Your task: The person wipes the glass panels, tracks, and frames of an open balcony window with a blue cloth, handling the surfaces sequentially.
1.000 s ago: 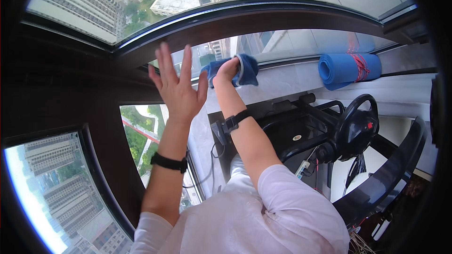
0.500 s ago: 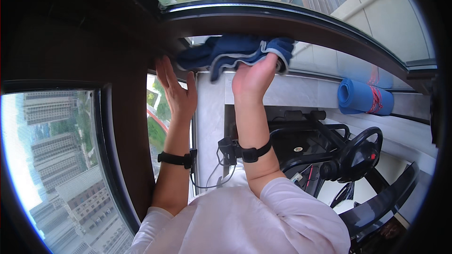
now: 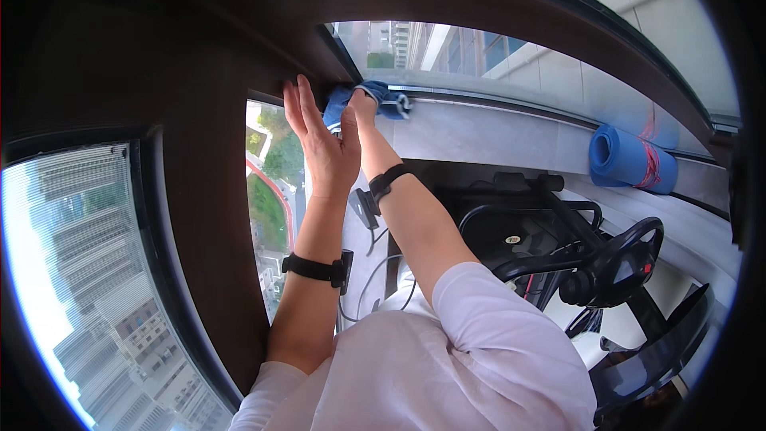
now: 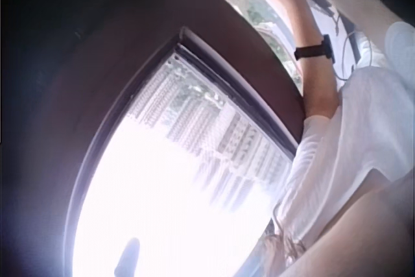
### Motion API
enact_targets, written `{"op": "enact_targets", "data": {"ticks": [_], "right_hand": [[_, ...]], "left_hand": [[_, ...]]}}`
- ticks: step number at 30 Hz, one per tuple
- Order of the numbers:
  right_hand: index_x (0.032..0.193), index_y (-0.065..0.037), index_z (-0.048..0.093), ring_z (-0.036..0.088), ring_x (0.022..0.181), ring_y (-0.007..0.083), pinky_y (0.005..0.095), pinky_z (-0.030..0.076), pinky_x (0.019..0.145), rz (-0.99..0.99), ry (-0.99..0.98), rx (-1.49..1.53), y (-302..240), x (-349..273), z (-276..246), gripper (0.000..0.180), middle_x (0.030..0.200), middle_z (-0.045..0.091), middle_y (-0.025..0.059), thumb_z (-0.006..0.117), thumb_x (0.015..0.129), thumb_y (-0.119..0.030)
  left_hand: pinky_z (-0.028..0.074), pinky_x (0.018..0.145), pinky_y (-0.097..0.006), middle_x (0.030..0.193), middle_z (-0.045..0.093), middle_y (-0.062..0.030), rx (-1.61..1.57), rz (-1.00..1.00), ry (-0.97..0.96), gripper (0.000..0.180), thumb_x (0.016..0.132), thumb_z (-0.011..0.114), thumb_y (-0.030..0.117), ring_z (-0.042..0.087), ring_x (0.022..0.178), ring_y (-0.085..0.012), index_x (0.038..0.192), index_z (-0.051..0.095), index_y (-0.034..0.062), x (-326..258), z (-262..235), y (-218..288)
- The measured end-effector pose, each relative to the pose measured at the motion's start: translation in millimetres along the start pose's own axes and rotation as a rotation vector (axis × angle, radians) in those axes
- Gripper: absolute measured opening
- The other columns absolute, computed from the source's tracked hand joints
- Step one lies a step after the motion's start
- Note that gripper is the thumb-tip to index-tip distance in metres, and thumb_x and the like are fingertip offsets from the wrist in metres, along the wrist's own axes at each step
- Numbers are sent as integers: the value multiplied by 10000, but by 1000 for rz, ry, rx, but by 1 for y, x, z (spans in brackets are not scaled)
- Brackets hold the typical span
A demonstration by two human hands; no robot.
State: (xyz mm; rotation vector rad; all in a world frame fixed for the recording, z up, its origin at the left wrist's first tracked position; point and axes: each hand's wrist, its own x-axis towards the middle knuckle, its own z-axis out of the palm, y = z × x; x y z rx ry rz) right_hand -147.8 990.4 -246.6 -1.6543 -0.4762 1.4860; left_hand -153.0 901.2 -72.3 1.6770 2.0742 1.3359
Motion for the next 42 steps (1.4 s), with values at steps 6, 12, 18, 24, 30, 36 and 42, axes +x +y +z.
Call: {"op": "enact_targets", "data": {"ticks": [6,12,18,24,30,36,42], "right_hand": [[851,-6,551,548,828,182,328,450,782,-545,-246,145,-21,-25,-91,40,886,590,62,548,860,-45],[971,5,668,595,958,433,492,464,827,-323,754,-944,-95,39,-313,489,1032,647,247,464,853,-423],[1231,-20,563,407,1262,369,438,365,1019,132,389,-1257,-84,117,-353,625,1351,473,211,351,882,-494],[1054,-44,649,442,1112,325,485,414,863,-373,84,-1480,-2,21,-187,462,1156,544,129,501,818,-412],[897,-121,693,445,1119,269,457,404,857,-914,-718,-1480,98,-105,-125,261,1074,565,57,665,731,-321],[1020,-27,599,582,972,402,483,470,873,-362,-729,-1212,66,-140,-144,324,1042,612,208,566,752,-206],[936,13,562,513,908,406,488,451,794,-1595,-313,-499,-95,-134,-50,250,1026,558,186,608,722,-109]], "left_hand": [[277,1077,-465,1488,179,-231,47,-26,11,679,894,589,154,230,1363,-402,1464,225,93,-10,-10,-16],[342,1052,-458,1490,171,-204,-22,-18,-98,670,877,587,89,276,1349,-384,1456,249,105,-30,6,-7],[334,1056,-443,1464,175,-279,-99,-70,-342,735,799,587,5,292,1326,-434,1443,233,29,-84,21,-5],[391,1012,-439,1482,147,-238,-200,-267,-463,745,796,592,-17,426,1250,-415,1447,237,54,-152,23,0],[439,923,-378,1463,255,-157,-59,-481,-333,762,808,608,3,507,1184,-295,1465,233,95,-182,-55,-45],[485,887,-334,1327,481,-181,-114,-536,-267,583,871,542,-7,589,1086,-238,1414,337,53,-183,-78,-46],[490,892,-331,1355,446,-196,-157,-441,-253,601,861,550,-15,593,1081,-234,1416,324,36,-189,-85,-50]]}}
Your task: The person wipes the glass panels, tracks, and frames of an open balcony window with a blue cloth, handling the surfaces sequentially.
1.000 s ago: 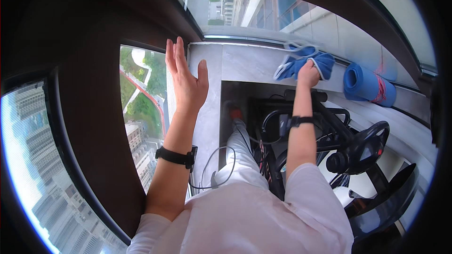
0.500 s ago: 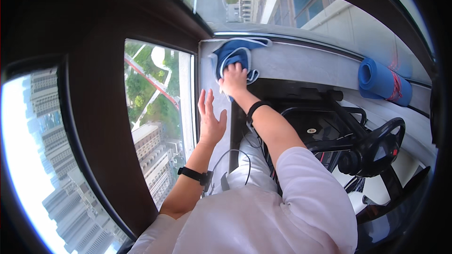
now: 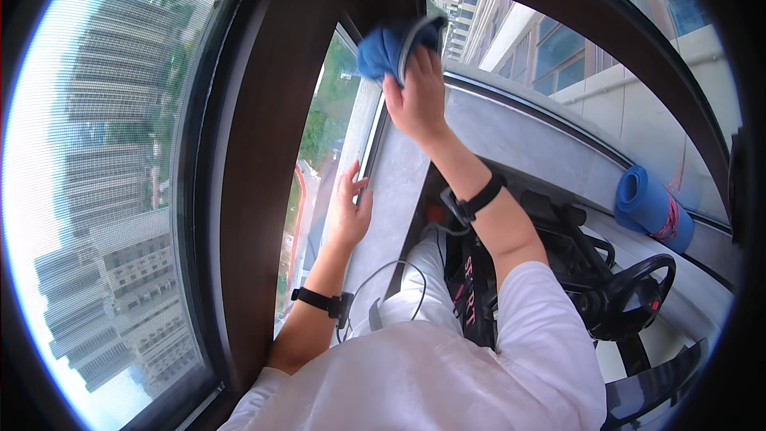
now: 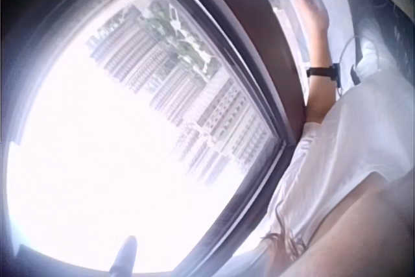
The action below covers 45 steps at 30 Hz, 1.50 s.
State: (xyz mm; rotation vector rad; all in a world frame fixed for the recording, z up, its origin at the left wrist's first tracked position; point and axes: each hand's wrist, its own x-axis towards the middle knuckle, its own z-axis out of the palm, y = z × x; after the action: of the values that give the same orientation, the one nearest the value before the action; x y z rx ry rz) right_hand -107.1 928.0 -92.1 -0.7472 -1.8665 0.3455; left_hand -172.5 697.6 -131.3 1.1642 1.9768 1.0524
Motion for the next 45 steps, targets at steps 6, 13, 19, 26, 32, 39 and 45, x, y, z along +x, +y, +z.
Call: {"op": "enact_targets", "data": {"ticks": [6,13,19,26,32,39,45], "right_hand": [[977,-75,577,486,934,414,497,443,841,-172,78,-231,86,-27,83,434,1080,492,183,768,606,-192],[1239,-95,468,515,1041,382,447,463,890,539,-647,-338,133,-138,82,562,1256,497,159,666,740,-260],[1177,-91,477,526,1020,415,468,463,883,440,-812,-363,72,-147,69,488,1164,523,177,677,749,-215],[1285,-100,423,538,1059,396,475,472,895,434,-1272,-129,-72,-269,-18,643,1226,513,182,671,716,-268],[996,-78,667,650,870,347,424,513,760,922,-637,210,-106,-180,-24,344,918,678,181,619,739,-302],[1071,-5,551,482,1014,423,463,386,895,310,40,299,-118,-81,33,410,1141,505,249,475,926,-381],[1192,-20,532,527,1082,421,466,422,914,894,-348,245,26,-185,110,526,1212,517,263,429,904,-448]], "left_hand": [[494,885,-318,1366,439,-193,-42,-104,-12,591,876,532,-13,611,1052,-211,1420,306,34,-11,-3,-5],[490,884,-288,1298,502,-156,-325,-223,28,530,900,532,-4,630,1026,-188,1397,355,51,-52,-15,8],[482,911,-315,1293,510,-155,-339,-247,18,488,914,525,14,613,1058,-199,1380,384,52,-107,-39,11],[489,878,-312,1199,584,-147,-306,-194,26,402,902,545,20,629,1021,-205,1299,483,25,-160,-69,21],[520,668,-252,1206,594,-129,-270,-151,-34,451,891,566,22,635,1017,-197,1326,467,90,-200,-79,32],[484,873,-308,1186,599,-125,-133,-116,-196,429,874,562,-27,631,1016,-201,1289,479,39,-213,-68,43],[455,940,-361,1207,563,-173,-89,-161,-619,451,851,612,66,577,1095,-300,1287,500,62,-220,-44,56]]}}
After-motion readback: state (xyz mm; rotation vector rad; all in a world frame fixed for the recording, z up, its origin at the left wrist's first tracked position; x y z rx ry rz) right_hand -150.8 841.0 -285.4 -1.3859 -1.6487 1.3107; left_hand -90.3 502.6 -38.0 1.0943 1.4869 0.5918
